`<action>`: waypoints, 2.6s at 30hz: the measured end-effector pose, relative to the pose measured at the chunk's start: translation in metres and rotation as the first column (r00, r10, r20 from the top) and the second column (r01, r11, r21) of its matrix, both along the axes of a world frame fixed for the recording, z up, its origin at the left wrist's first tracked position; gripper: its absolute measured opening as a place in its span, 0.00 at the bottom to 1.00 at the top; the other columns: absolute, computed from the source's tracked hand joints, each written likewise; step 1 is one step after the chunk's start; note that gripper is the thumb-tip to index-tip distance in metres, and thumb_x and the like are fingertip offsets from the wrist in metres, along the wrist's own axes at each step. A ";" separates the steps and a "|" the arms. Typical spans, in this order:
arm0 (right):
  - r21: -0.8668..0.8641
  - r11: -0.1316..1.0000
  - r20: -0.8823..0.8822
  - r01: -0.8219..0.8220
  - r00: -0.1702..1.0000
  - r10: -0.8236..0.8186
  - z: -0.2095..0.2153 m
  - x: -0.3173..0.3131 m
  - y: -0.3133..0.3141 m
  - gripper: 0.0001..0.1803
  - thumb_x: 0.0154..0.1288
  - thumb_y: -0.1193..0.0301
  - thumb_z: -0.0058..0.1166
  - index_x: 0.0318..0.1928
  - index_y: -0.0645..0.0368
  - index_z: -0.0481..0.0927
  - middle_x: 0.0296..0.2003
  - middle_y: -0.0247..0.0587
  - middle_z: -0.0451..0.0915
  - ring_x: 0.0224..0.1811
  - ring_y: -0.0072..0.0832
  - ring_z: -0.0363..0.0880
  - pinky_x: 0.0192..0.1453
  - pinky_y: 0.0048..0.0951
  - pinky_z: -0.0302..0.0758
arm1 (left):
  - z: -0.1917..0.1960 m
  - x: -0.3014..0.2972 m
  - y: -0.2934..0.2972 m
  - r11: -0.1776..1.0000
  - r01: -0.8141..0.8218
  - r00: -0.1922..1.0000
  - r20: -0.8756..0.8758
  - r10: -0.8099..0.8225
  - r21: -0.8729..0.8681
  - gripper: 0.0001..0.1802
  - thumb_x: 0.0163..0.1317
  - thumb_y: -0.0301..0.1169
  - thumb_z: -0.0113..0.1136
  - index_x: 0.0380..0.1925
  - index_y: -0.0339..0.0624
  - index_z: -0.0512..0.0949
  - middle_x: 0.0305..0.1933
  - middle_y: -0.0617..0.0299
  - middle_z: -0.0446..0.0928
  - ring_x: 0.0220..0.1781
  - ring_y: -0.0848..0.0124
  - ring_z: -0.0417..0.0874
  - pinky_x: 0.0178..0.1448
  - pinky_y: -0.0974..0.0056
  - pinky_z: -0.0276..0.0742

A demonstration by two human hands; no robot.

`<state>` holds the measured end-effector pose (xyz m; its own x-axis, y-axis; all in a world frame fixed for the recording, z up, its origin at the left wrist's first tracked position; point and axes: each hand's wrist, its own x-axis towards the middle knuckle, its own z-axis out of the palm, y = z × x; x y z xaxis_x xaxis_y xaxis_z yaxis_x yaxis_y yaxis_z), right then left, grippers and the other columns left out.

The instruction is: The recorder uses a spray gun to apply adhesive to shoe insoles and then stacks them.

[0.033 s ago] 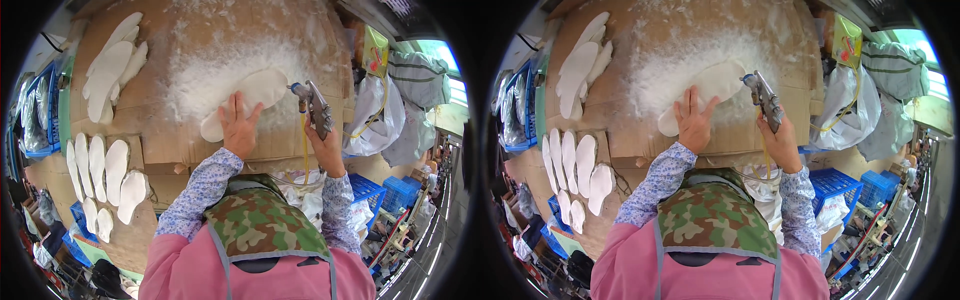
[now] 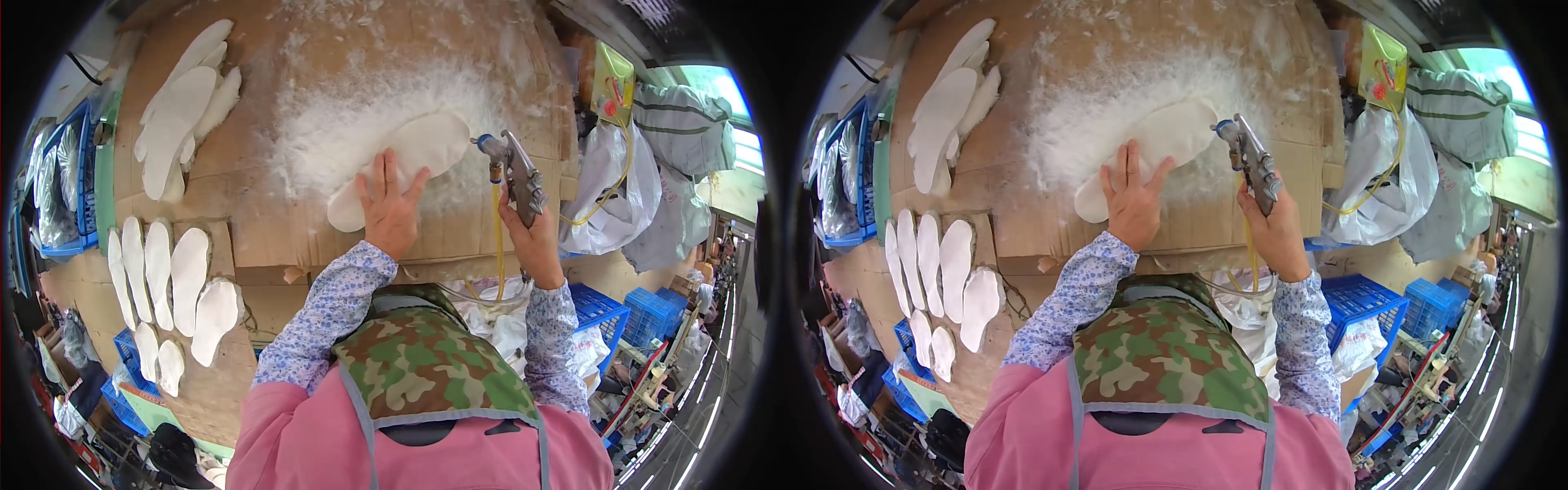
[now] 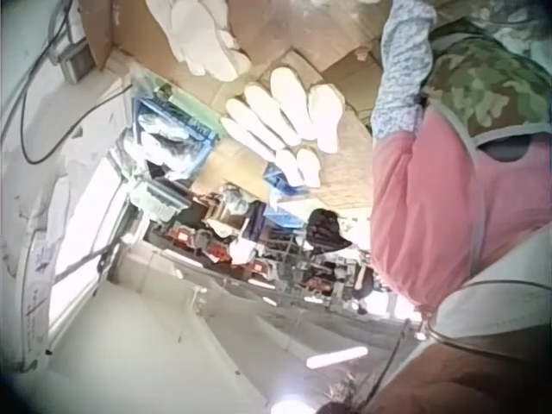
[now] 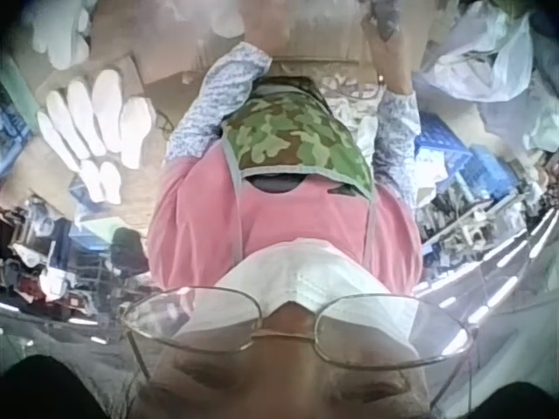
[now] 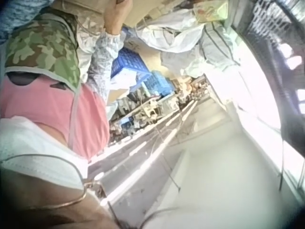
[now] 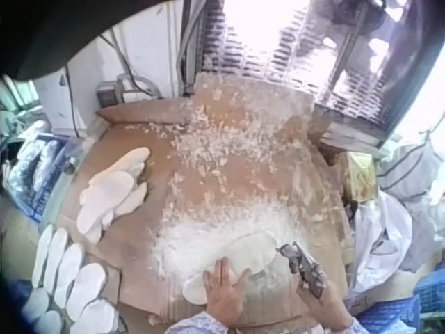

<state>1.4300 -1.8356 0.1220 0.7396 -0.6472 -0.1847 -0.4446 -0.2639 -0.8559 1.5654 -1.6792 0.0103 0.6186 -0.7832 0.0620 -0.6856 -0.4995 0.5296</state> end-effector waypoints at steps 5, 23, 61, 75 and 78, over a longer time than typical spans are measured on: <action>-0.022 1.000 -0.012 -0.003 1.000 0.003 0.003 0.001 0.003 0.10 0.65 0.77 0.54 0.46 0.63 0.73 0.34 0.33 0.75 0.35 0.19 0.70 0.40 0.22 0.70 | 0.002 0.000 0.005 1.000 -0.004 1.000 -0.023 0.004 -0.008 0.36 0.52 0.20 0.50 0.63 0.60 0.69 0.75 0.43 0.44 0.76 0.46 0.45 0.70 0.33 0.40; 0.112 0.978 -0.069 -0.175 0.981 0.183 -0.003 0.013 0.053 0.12 0.64 0.76 0.54 0.47 0.66 0.73 0.33 0.39 0.75 0.34 0.23 0.71 0.41 0.25 0.71 | 0.011 -0.006 0.094 0.992 -0.048 0.998 -0.024 0.051 0.116 0.34 0.55 0.21 0.48 0.65 0.55 0.66 0.75 0.45 0.45 0.76 0.47 0.43 0.71 0.33 0.39; 0.050 0.983 -0.116 -0.177 0.976 0.182 -0.013 -0.001 0.047 0.13 0.64 0.75 0.56 0.48 0.65 0.73 0.31 0.38 0.78 0.33 0.23 0.73 0.39 0.26 0.71 | 0.004 -0.017 0.121 0.988 -0.135 0.991 -0.008 0.136 0.071 0.31 0.53 0.19 0.51 0.59 0.56 0.72 0.73 0.42 0.50 0.75 0.47 0.49 0.70 0.39 0.44; 0.335 0.923 0.130 0.192 0.960 -0.247 0.001 -0.030 0.004 0.18 0.67 0.77 0.50 0.57 0.61 0.72 0.48 0.36 0.79 0.15 0.10 0.56 0.17 0.16 0.54 | -0.005 0.051 0.100 0.917 -0.390 0.869 -0.363 0.336 -0.087 0.27 0.49 0.18 0.52 0.54 0.37 0.68 0.47 0.51 0.74 0.50 0.52 0.73 0.56 0.52 0.68; 0.351 0.909 0.145 0.227 0.945 -0.292 0.002 -0.045 0.001 0.21 0.68 0.75 0.49 0.60 0.66 0.69 0.48 0.38 0.78 0.16 0.10 0.58 0.18 0.16 0.56 | -0.005 0.056 0.093 0.936 -0.351 0.895 -0.286 0.343 0.023 0.25 0.49 0.19 0.52 0.51 0.41 0.70 0.45 0.52 0.76 0.52 0.53 0.72 0.57 0.52 0.67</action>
